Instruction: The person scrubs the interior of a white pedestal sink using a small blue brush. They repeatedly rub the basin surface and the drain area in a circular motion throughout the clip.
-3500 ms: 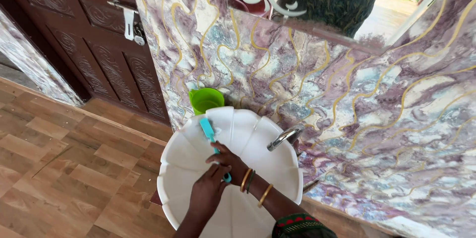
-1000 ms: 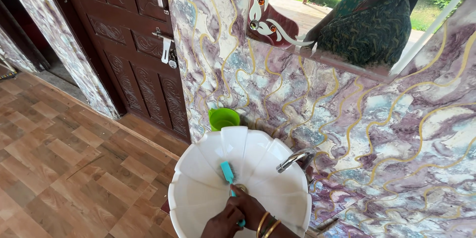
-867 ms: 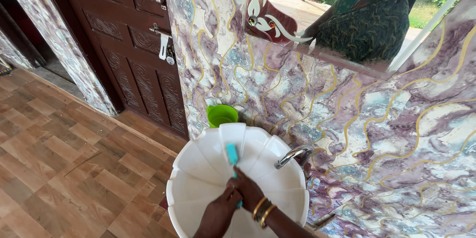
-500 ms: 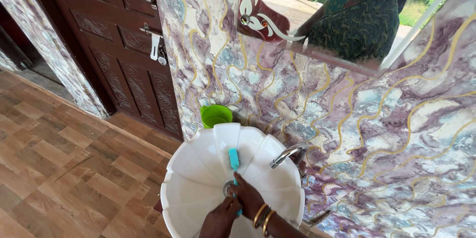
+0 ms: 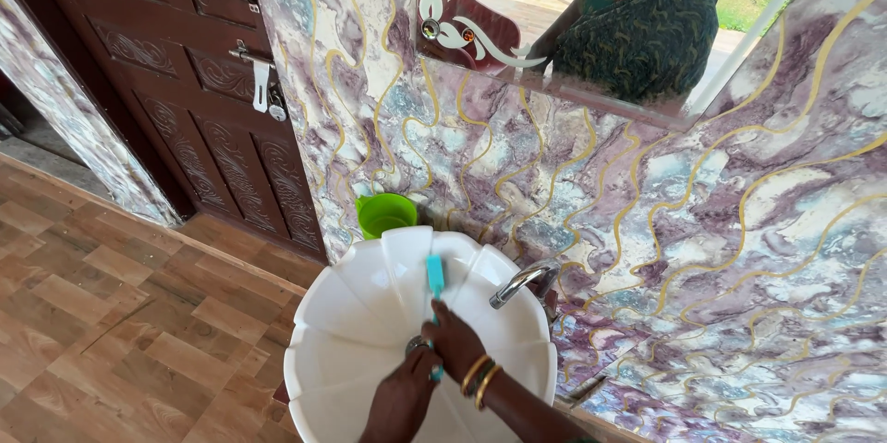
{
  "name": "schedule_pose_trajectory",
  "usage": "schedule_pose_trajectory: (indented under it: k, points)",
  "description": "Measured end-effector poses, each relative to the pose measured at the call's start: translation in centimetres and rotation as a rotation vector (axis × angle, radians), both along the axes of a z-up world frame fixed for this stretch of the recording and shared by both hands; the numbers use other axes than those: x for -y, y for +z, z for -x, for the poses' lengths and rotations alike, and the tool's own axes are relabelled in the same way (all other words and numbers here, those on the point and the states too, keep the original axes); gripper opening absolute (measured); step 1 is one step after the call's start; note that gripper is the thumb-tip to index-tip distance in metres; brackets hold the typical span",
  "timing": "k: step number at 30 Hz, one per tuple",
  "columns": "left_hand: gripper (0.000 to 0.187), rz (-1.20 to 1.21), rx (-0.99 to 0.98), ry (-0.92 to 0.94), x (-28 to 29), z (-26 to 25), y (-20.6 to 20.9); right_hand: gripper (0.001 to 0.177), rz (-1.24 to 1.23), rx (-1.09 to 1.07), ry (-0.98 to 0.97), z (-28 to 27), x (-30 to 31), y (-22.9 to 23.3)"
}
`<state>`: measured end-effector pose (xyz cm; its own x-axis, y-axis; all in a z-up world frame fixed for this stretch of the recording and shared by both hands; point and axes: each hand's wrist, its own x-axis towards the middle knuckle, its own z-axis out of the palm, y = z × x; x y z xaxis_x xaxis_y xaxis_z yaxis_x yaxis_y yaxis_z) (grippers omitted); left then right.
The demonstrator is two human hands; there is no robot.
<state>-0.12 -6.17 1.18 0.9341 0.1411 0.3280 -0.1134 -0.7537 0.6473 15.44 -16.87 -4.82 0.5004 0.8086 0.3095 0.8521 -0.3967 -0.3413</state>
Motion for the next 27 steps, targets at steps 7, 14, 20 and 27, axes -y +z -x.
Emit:
schedule_pose_trajectory:
  k: [7, 14, 20, 27]
  points:
    - [0.033, 0.085, -0.121, -0.019, -0.5, 0.0, -0.6, 0.009, 0.098, -0.2, -0.052, 0.7, 0.2, -0.5]
    - [0.037, 0.164, -0.041, -0.011, -0.6, -1.3, -0.7, 0.017, 0.203, -0.162, -0.22, 0.6, 0.2, 3.0]
    - [0.041, 0.128, -0.261, -0.072, 0.3, -0.3, -3.6, 0.024, 0.146, -0.056, -0.125, 3.0, 1.8, 2.1]
    - [0.037, 0.138, -0.086, 0.019, -0.7, -1.9, -1.8, 0.018, 0.097, 0.025, -0.197, 0.6, 0.3, 3.3]
